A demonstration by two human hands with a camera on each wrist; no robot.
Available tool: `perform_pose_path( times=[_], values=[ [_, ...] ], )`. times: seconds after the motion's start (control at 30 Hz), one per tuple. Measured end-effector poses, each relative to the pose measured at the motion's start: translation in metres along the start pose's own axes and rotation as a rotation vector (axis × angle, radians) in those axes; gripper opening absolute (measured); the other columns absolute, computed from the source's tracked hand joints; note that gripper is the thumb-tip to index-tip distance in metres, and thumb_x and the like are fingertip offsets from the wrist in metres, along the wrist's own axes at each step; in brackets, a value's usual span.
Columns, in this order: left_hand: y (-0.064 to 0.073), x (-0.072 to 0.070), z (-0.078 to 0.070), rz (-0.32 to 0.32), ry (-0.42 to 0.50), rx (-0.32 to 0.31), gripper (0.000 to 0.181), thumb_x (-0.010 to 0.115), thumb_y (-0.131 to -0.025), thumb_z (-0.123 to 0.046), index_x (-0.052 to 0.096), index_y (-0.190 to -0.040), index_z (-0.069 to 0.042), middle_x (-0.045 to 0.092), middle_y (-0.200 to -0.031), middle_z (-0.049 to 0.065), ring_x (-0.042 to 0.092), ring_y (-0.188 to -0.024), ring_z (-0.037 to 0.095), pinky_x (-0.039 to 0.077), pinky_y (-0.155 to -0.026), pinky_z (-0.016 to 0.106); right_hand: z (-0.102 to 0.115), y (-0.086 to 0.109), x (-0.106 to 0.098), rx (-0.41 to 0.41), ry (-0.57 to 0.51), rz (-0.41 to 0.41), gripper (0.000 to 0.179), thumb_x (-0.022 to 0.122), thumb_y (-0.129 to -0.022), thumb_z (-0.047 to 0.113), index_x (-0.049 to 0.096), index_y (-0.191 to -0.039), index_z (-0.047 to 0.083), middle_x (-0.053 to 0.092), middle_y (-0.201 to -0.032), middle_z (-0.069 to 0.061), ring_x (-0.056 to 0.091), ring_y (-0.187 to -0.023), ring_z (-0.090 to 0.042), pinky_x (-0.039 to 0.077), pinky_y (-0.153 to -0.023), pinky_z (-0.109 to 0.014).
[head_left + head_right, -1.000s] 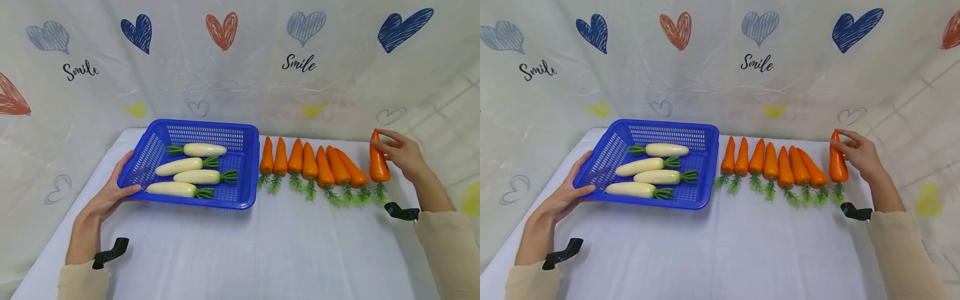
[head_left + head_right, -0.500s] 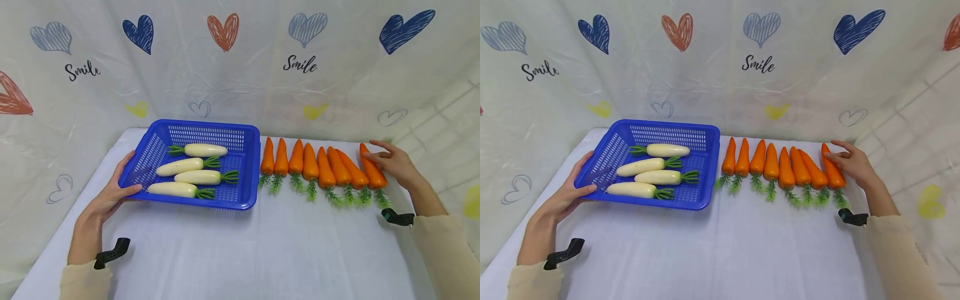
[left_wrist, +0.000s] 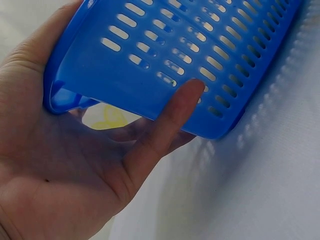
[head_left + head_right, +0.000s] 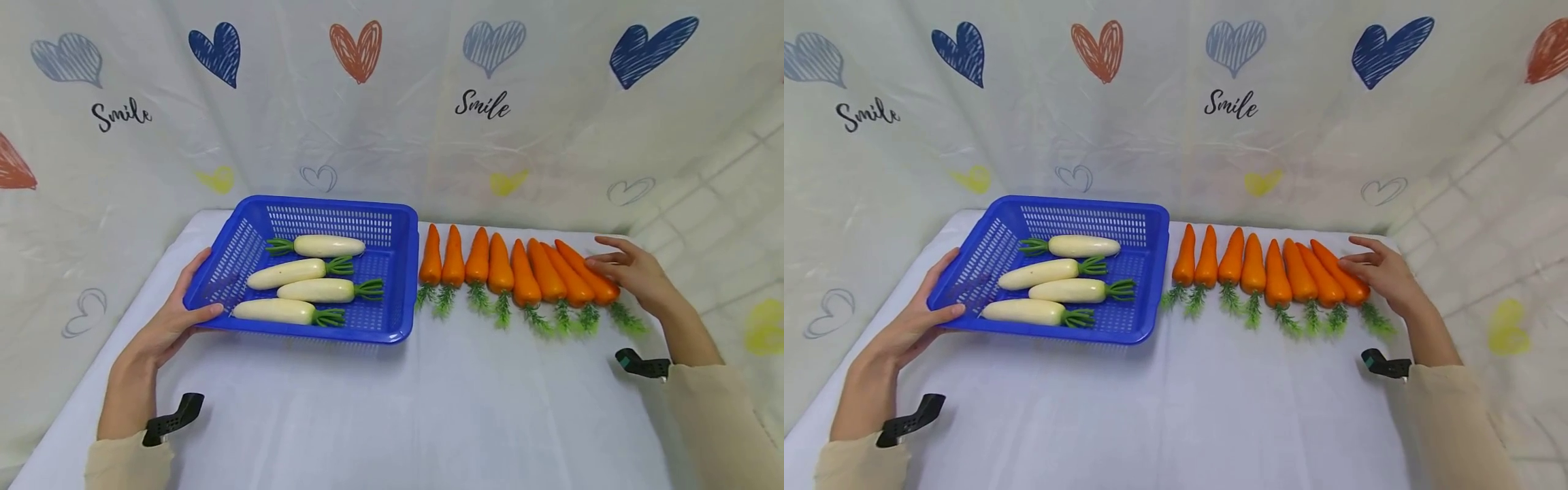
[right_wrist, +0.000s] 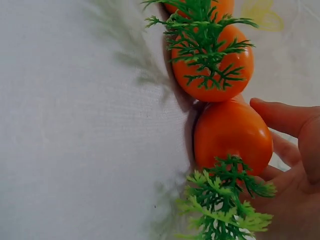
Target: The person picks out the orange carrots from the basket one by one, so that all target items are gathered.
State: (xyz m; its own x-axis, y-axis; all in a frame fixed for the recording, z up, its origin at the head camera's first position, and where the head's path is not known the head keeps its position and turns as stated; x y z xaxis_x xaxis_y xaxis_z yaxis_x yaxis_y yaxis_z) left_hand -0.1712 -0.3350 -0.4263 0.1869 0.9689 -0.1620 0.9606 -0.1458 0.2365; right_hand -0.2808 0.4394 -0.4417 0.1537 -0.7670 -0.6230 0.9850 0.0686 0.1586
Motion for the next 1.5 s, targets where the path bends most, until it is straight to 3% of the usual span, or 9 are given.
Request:
perform_pose_path(
  times=[0.63,0.93,1.03,1.1,1.17,1.27,1.33,1.4,1.5],
  values=[
    [-0.001,0.002,0.0,0.007,0.002,-0.006,0.095,0.063,-0.101,-0.019,0.0,-0.16,-0.059,-0.004,-0.17,0.018,0.024,-0.143,0.043,0.057,-0.086,0.023,-0.001,0.011,0.001,0.037,0.043,-0.025,0.068,0.064,-0.103,0.043,0.041,-0.154,0.003,0.056,-0.094,0.041,0.057,-0.085,0.013,0.05,-0.074,-0.014],
    [-0.007,0.004,0.0,0.021,-0.069,-0.01,0.096,0.062,-0.102,-0.023,-0.005,-0.16,-0.059,-0.005,-0.171,0.021,0.022,-0.146,0.051,0.057,-0.085,0.025,-0.005,0.013,-0.002,0.07,0.093,-0.031,0.072,0.058,-0.104,0.05,0.042,-0.154,0.001,0.049,-0.094,0.045,0.049,-0.089,0.017,0.042,-0.078,-0.014],
    [-0.008,0.003,-0.002,0.013,-0.133,-0.009,0.097,0.064,-0.101,-0.025,-0.007,-0.161,-0.056,-0.007,-0.173,0.022,0.019,-0.148,0.054,0.055,-0.101,0.041,-0.004,0.014,-0.002,0.054,0.08,-0.061,0.071,0.058,-0.104,0.049,0.042,-0.153,0.0,0.048,-0.096,0.044,0.048,-0.089,0.019,0.043,-0.077,-0.01],
    [-0.008,0.0,-0.004,-0.001,-0.198,-0.009,0.099,0.066,-0.1,-0.028,-0.006,-0.161,-0.055,-0.008,-0.174,0.02,0.016,-0.15,0.056,0.044,-0.113,0.06,-0.001,0.014,-0.002,0.048,0.074,-0.095,0.071,0.058,-0.104,0.049,0.042,-0.153,0.0,0.05,-0.101,0.039,0.049,-0.089,0.019,0.044,-0.075,-0.006],
    [-0.007,-0.003,-0.007,-0.017,-0.275,-0.008,0.101,0.068,-0.099,-0.029,-0.006,-0.162,-0.053,-0.01,-0.175,0.018,0.012,-0.152,0.058,0.028,-0.115,0.077,0.004,0.012,0.0,0.044,0.076,-0.133,0.072,0.058,-0.103,0.051,0.042,-0.153,0.001,0.059,-0.113,0.023,0.052,-0.093,0.013,0.044,-0.074,-0.003],
    [-0.003,-0.006,-0.009,-0.03,-0.365,-0.019,0.104,0.071,-0.098,-0.031,-0.007,-0.163,-0.05,-0.011,-0.176,0.017,0.007,-0.152,0.062,0.017,-0.112,0.085,0.017,0.009,0.004,0.029,0.107,-0.178,0.073,0.057,-0.103,0.052,0.042,-0.154,0.002,0.059,-0.138,-0.01,0.059,-0.115,-0.014,0.045,-0.08,-0.011],
    [-0.002,-0.006,-0.01,-0.034,-0.419,-0.027,0.105,0.071,-0.097,-0.034,-0.009,-0.164,-0.047,-0.01,-0.175,0.019,0.007,-0.152,0.064,0.018,-0.111,0.086,0.027,0.006,0.008,0.015,0.124,-0.193,0.074,0.057,-0.103,0.052,0.041,-0.155,0.002,0.05,-0.15,-0.028,0.053,-0.129,-0.035,0.052,-0.092,-0.028],
    [-0.001,-0.005,-0.011,-0.037,-0.466,-0.036,0.105,0.071,-0.097,-0.037,-0.01,-0.165,-0.044,-0.007,-0.175,0.023,0.009,-0.151,0.065,0.02,-0.109,0.086,0.038,0.005,0.011,-0.009,0.144,-0.207,0.073,0.057,-0.104,0.051,0.041,-0.156,0.001,0.046,-0.152,-0.034,0.044,-0.137,-0.05,0.051,-0.1,-0.05],
    [-0.004,-0.005,-0.015,-0.054,-0.542,-0.047,0.104,0.069,-0.098,-0.044,-0.01,-0.165,-0.041,0.0,-0.174,0.028,0.019,-0.149,0.065,0.027,-0.109,0.084,0.052,0.004,0.015,-0.04,0.156,-0.223,0.074,0.057,-0.104,0.05,0.04,-0.155,0.0,0.044,-0.152,-0.036,0.042,-0.137,-0.055,0.038,-0.108,-0.069]
  ],
)
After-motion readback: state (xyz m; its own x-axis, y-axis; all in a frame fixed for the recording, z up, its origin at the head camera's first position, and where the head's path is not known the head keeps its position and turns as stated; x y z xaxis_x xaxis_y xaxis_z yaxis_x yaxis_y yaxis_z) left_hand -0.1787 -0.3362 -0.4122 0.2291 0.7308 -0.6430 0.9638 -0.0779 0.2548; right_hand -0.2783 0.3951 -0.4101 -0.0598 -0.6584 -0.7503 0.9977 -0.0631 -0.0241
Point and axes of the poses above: each hand's wrist, its own y-axis away from the middle knuckle, its own x-axis out of the palm, z = x × y, the point moved 5 cm from there along -y, towards the middle knuckle
